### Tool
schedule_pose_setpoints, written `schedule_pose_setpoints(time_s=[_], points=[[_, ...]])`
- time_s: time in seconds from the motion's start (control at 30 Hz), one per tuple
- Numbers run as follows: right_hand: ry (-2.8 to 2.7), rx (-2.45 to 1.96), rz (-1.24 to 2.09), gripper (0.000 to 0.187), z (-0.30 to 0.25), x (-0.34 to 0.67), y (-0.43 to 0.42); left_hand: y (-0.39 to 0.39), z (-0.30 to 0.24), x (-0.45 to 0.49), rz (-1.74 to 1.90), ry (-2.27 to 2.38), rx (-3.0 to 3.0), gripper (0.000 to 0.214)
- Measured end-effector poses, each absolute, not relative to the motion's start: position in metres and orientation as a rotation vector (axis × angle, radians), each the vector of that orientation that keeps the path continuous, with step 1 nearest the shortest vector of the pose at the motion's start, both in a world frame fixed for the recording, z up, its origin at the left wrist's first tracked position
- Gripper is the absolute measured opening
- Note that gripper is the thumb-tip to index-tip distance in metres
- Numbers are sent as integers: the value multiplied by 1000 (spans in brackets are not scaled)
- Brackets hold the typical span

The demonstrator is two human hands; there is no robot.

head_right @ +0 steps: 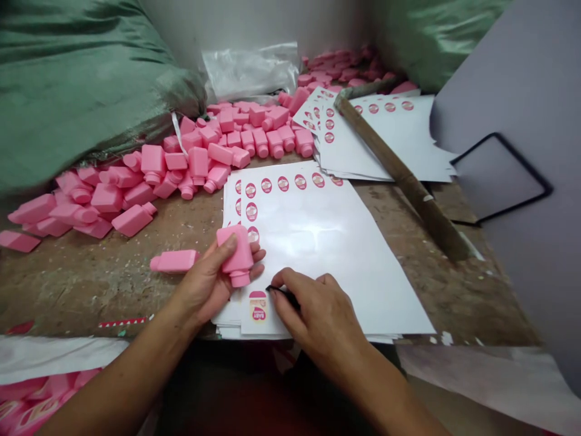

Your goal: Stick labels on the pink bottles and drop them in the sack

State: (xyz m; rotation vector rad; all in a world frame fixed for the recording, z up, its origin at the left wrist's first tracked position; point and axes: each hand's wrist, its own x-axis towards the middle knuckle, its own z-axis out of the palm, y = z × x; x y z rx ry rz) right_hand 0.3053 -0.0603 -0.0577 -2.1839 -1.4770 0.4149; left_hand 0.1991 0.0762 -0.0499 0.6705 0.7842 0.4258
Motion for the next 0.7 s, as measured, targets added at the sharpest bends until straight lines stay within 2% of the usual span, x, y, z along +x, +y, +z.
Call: schedule_pose_setpoints(time_s=[0.3, 0.7], points=[[-1614, -2148, 120, 18, -59, 299, -64, 75, -51, 196, 412, 744, 747, 34], [-1625, -2164, 125, 19, -60, 300, -62, 74, -53, 196, 404, 715, 772, 37]])
